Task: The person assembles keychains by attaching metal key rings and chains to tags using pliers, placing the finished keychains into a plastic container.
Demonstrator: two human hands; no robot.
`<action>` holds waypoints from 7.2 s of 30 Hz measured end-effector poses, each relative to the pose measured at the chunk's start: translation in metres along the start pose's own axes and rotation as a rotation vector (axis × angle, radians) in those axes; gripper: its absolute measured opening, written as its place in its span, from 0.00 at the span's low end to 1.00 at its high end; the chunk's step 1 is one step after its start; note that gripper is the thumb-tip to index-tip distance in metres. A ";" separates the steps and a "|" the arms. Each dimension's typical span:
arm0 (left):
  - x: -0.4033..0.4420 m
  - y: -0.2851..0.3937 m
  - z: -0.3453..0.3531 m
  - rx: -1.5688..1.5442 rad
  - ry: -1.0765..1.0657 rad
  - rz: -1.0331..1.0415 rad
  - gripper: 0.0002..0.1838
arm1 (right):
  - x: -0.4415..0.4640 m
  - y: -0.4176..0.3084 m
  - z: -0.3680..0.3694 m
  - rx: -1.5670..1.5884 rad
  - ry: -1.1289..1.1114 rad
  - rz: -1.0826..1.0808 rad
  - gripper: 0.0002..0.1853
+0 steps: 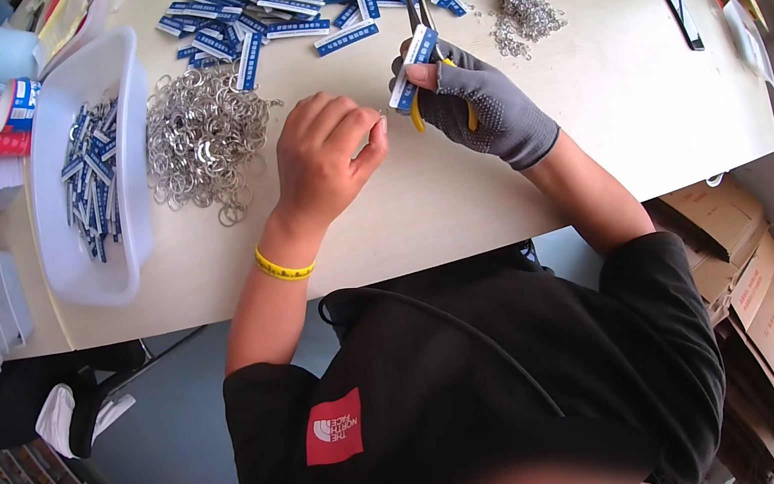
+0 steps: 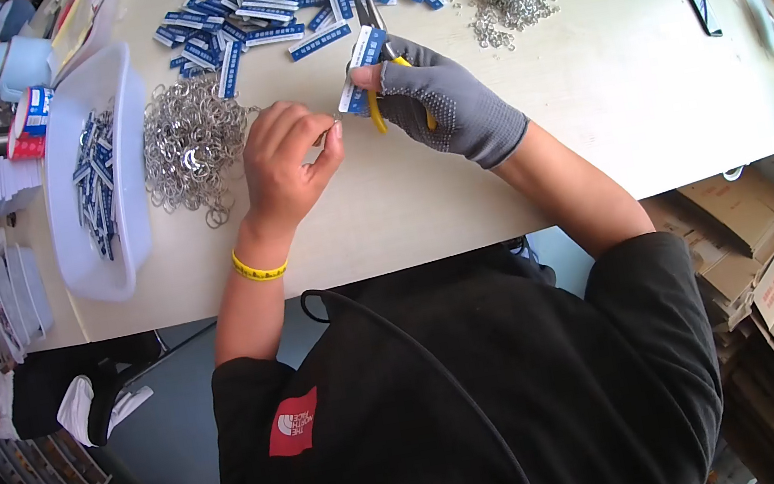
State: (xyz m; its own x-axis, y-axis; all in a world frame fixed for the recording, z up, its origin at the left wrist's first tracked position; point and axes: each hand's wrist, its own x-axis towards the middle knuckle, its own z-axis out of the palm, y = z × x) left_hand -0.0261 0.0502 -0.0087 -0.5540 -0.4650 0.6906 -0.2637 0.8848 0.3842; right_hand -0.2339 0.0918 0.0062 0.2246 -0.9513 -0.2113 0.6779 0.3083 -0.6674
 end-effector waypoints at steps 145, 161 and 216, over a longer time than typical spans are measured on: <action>-0.080 0.023 -0.082 0.359 0.040 -0.390 0.06 | -0.014 0.002 -0.031 -0.081 -0.295 0.116 0.27; -0.031 -0.021 -0.018 0.925 -0.210 -0.269 0.08 | -0.008 0.010 -0.050 0.094 -0.378 0.133 0.23; -0.032 0.027 -0.029 -0.256 -0.155 -0.595 0.08 | -0.009 0.025 0.011 -1.241 -0.161 -0.299 0.11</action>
State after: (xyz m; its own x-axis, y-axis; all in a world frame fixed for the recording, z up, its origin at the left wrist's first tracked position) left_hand 0.0073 0.0879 -0.0025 -0.4843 -0.8449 0.2272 -0.3742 0.4347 0.8191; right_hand -0.2112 0.1078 -0.0008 0.3178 -0.9438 0.0913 -0.3663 -0.2110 -0.9062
